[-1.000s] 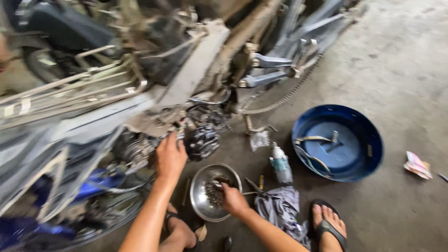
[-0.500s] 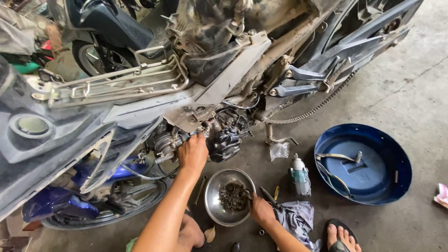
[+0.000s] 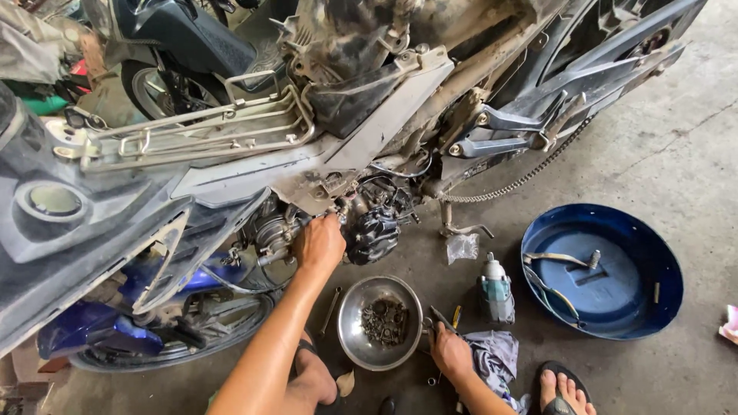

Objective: The person is working on the engine of a motorcycle, using a wrench to tighten bolts on a component. They also use pliers to handle small parts and wires, placing loose hardware into a metal bowl.

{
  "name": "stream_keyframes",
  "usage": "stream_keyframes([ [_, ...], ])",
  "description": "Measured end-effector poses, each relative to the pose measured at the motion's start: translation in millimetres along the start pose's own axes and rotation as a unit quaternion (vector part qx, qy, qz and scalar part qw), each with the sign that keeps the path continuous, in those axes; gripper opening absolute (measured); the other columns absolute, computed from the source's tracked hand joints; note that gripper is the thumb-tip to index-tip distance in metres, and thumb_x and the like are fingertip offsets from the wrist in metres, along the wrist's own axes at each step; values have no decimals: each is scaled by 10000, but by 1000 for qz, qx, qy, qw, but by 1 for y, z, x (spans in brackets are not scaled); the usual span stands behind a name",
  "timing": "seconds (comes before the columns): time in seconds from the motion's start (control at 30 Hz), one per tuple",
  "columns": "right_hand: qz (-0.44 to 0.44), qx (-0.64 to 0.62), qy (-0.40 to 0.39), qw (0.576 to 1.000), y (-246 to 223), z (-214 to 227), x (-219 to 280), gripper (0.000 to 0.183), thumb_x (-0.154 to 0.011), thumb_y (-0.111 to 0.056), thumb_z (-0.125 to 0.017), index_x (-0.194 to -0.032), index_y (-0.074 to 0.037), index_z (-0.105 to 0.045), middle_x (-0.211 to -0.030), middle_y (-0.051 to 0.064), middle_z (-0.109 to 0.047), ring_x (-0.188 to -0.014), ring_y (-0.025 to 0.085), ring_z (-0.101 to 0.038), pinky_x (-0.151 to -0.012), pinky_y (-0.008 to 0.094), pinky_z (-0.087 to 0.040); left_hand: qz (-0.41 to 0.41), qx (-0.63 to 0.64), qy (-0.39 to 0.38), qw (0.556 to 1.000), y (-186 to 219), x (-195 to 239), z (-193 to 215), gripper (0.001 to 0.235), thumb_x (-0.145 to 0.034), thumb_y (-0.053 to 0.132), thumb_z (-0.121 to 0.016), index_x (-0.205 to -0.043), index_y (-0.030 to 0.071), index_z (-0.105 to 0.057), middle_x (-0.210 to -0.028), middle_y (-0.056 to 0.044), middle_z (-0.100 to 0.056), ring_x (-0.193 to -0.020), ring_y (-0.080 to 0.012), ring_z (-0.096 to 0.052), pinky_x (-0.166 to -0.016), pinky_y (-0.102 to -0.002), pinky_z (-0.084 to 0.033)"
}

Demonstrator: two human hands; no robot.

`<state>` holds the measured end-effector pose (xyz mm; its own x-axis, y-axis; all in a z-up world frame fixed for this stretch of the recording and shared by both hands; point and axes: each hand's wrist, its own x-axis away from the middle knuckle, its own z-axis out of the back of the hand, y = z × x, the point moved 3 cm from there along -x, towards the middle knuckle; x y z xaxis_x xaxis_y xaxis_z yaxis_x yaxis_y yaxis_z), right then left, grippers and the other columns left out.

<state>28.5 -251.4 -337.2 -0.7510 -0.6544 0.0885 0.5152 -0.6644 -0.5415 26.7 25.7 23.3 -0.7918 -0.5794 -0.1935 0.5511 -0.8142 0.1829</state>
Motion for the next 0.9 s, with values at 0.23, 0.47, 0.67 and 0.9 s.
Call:
stream_keyframes([
  [0.23, -35, -42, -4, 999, 5, 1, 3, 310, -995, -436, -501, -1034, -131, -543, -908, 160, -746, -767, 432, -706, -677, 544, -540, 38, 0, -4, 999, 1, 4, 1, 199, -927, -93, -474, -980, -111, -665, -803, -224, -666, -584, -292, -652, -539, -424, -584],
  [0.47, -26, -17, 14, 999, 28, -39, -4, 185, -965, -269, -478, -996, -103, -552, -822, 156, -741, -710, 397, -708, -635, 509, -551, 22, -19, -39, 999, 1, 9, 8, 159, -974, -4, -525, -1044, -85, -644, -811, -198, -661, -612, -288, -655, -578, -437, -567],
  [0.67, -45, -13, -27, 999, 25, -41, 0, 167, -953, -180, -439, -1043, -86, -543, -895, 196, -727, -762, 427, -719, -686, 554, -563, 32, 12, -103, 994, 21, 24, 45, 399, -962, 133, -614, -1321, -40, -595, -1105, -233, -675, -916, -363, -695, -829, -463, -593],
  [0.9, -30, -27, 19, 999, 12, -17, 1, 157, -933, -181, -477, -939, -80, -597, -887, 195, -722, -724, 420, -697, -656, 540, -544, 23, 46, -106, 993, 51, 45, 107, 462, -926, 163, -639, -1387, 131, -631, -1399, -119, -642, -1128, -324, -695, -978, -445, -556],
])
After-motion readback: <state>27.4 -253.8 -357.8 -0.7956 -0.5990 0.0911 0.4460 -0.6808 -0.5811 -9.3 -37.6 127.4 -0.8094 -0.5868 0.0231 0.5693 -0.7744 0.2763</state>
